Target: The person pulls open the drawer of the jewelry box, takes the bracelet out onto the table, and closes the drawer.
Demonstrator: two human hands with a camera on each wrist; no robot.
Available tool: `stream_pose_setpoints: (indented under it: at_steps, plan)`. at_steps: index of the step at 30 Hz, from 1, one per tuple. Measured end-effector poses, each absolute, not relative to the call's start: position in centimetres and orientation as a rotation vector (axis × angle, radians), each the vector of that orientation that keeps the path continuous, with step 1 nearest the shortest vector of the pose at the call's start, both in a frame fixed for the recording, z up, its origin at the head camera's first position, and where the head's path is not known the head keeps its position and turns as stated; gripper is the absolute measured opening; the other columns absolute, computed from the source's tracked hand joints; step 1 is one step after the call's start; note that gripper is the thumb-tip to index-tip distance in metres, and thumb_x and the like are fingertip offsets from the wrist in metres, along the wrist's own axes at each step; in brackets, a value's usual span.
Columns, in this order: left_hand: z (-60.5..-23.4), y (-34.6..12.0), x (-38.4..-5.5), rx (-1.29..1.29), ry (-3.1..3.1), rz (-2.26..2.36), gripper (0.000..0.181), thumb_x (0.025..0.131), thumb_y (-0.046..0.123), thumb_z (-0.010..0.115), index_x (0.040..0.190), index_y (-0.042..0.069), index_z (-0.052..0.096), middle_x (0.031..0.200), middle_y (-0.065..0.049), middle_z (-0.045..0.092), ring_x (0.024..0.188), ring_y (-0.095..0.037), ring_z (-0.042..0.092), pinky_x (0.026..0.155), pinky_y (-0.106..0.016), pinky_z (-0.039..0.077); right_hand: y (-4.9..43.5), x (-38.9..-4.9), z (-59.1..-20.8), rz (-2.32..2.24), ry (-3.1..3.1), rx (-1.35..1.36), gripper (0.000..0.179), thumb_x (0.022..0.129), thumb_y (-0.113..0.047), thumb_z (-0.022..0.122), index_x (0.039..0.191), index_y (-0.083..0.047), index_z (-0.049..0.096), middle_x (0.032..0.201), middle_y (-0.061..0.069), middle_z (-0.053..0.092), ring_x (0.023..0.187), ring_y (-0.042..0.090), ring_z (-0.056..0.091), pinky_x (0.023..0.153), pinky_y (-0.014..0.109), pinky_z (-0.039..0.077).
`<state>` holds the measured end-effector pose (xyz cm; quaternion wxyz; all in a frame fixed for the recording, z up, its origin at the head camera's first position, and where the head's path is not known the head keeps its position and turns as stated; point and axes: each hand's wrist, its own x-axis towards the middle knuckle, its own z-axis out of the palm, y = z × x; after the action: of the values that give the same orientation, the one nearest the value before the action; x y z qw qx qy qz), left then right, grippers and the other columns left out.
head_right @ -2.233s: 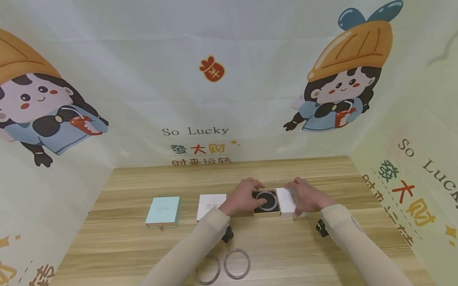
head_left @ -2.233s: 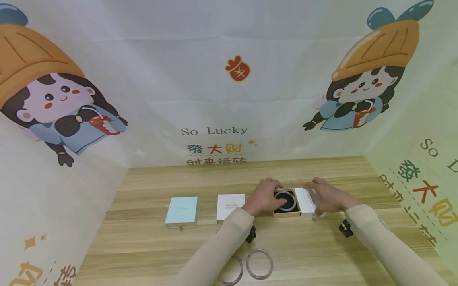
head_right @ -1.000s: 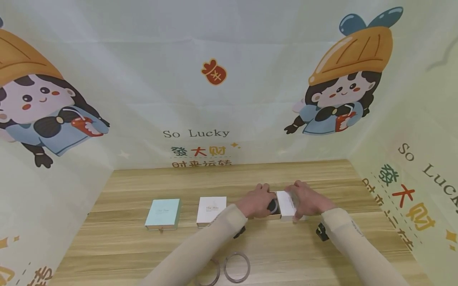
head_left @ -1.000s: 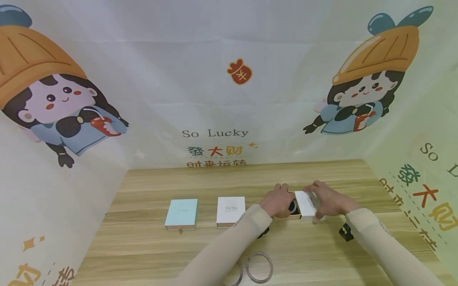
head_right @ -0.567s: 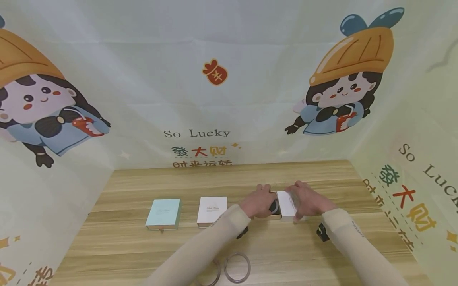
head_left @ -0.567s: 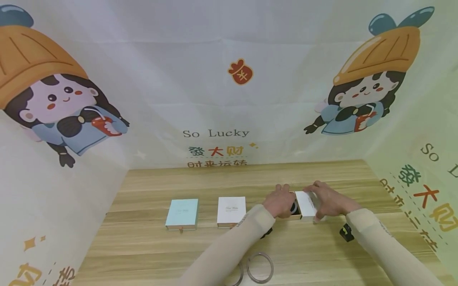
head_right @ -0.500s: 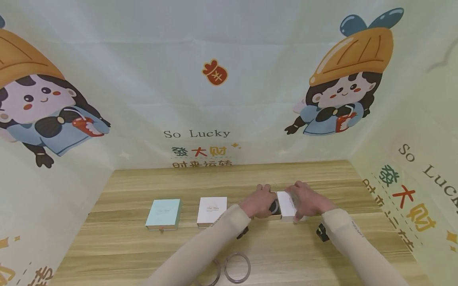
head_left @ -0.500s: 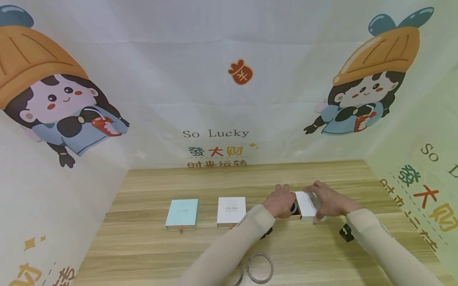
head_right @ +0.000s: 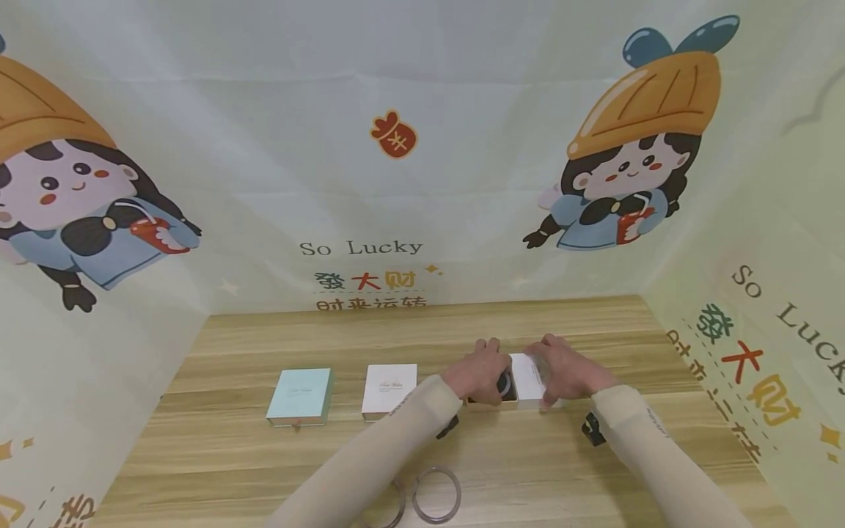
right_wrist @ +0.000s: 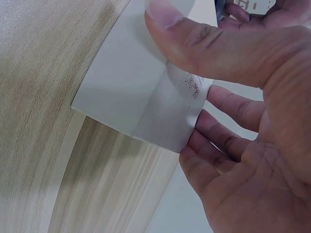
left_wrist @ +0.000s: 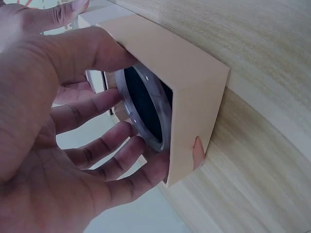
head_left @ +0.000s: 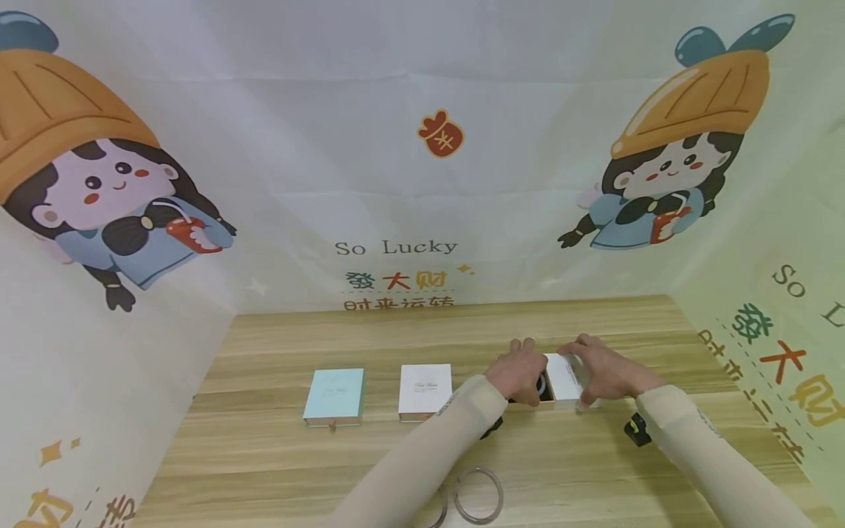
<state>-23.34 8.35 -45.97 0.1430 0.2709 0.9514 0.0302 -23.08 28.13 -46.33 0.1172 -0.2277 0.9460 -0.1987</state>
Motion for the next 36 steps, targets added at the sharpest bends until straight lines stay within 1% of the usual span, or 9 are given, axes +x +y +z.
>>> stream_pose_setpoints:
  at_steps: [3,6,12,16,22,26,32,36]
  plan:
    - [-45.9,8.3,-23.3,0.781,2.747,0.106,0.026,0.082,0.023,0.081,0.100,0.024,0.063,0.114,0.001,0.049,0.098,-0.016,0.040,0.061,-0.025,0.042,28.1,-23.0,-46.3,-0.583,2.769,-0.664,0.092,0.057,-0.010,0.097,0.138,0.003,0.055,0.118,0.015,0.055,0.101,0.028,0.051,0.084,0.047,0.054]
    - [-45.7,8.2,-23.2,0.784,2.753,0.114,0.027,0.080,0.023,0.081,0.100,0.024,0.062,0.117,0.000,0.049,0.099,-0.017,0.041,0.061,-0.026,0.043,28.0,-23.0,-46.3,-0.587,2.771,-0.670,0.092,0.057,-0.010,0.097,0.137,0.003,0.056,0.117,0.015,0.055,0.101,0.028,0.051,0.084,0.048,0.054]
    - [-45.7,8.2,-23.2,0.778,2.746,0.095,0.036,0.080,0.028,0.083,0.108,0.025,0.061,0.124,-0.001,0.049,0.104,-0.017,0.042,0.065,-0.028,0.046,27.9,-22.9,-46.3,-0.587,2.770,-0.657,0.091,0.057,-0.010,0.097,0.137,0.002,0.056,0.117,0.014,0.055,0.101,0.028,0.052,0.084,0.047,0.055]
    - [-45.7,8.1,-23.2,0.785,2.742,0.102,0.039,0.079,0.032,0.085,0.110,0.026,0.061,0.126,0.000,0.050,0.103,-0.017,0.042,0.066,-0.029,0.046,28.0,-22.9,-46.3,-0.585,2.769,-0.648,0.091,0.057,-0.011,0.097,0.137,0.001,0.056,0.117,0.014,0.055,0.100,0.027,0.052,0.082,0.046,0.054]
    - [-45.8,8.0,-23.3,0.825,2.753,0.114,0.043,0.078,0.035,0.087,0.111,0.025,0.061,0.122,0.001,0.052,0.100,-0.016,0.041,0.064,-0.028,0.046,28.0,-22.9,-46.3,-0.598,2.773,-0.654,0.092,0.055,-0.010,0.097,0.137,0.002,0.056,0.117,0.014,0.055,0.099,0.027,0.052,0.081,0.044,0.054]
    - [-45.9,7.8,-23.4,0.831,2.755,0.141,0.046,0.078,0.034,0.087,0.115,0.025,0.061,0.120,0.003,0.053,0.100,-0.016,0.041,0.066,-0.028,0.046,28.0,-22.8,-46.3,-0.593,2.772,-0.664,0.091,0.056,-0.011,0.096,0.137,0.002,0.056,0.117,0.014,0.055,0.099,0.027,0.052,0.081,0.045,0.054]
    - [-45.7,7.5,-23.5,0.897,2.786,0.140,0.053,0.080,0.035,0.084,0.127,0.026,0.061,0.127,0.002,0.053,0.106,-0.016,0.044,0.065,-0.025,0.047,28.1,-22.9,-46.2,-0.588,2.772,-0.672,0.091,0.057,-0.011,0.097,0.137,0.003,0.056,0.116,0.015,0.055,0.098,0.027,0.052,0.080,0.043,0.053]
    - [-45.5,7.2,-23.6,0.935,2.797,0.158,0.058,0.081,0.036,0.083,0.133,0.025,0.061,0.129,0.001,0.053,0.106,-0.016,0.044,0.064,-0.022,0.047,28.1,-23.1,-46.3,-0.578,2.775,-0.676,0.091,0.057,-0.011,0.097,0.137,0.003,0.056,0.115,0.014,0.055,0.098,0.026,0.051,0.080,0.043,0.053]
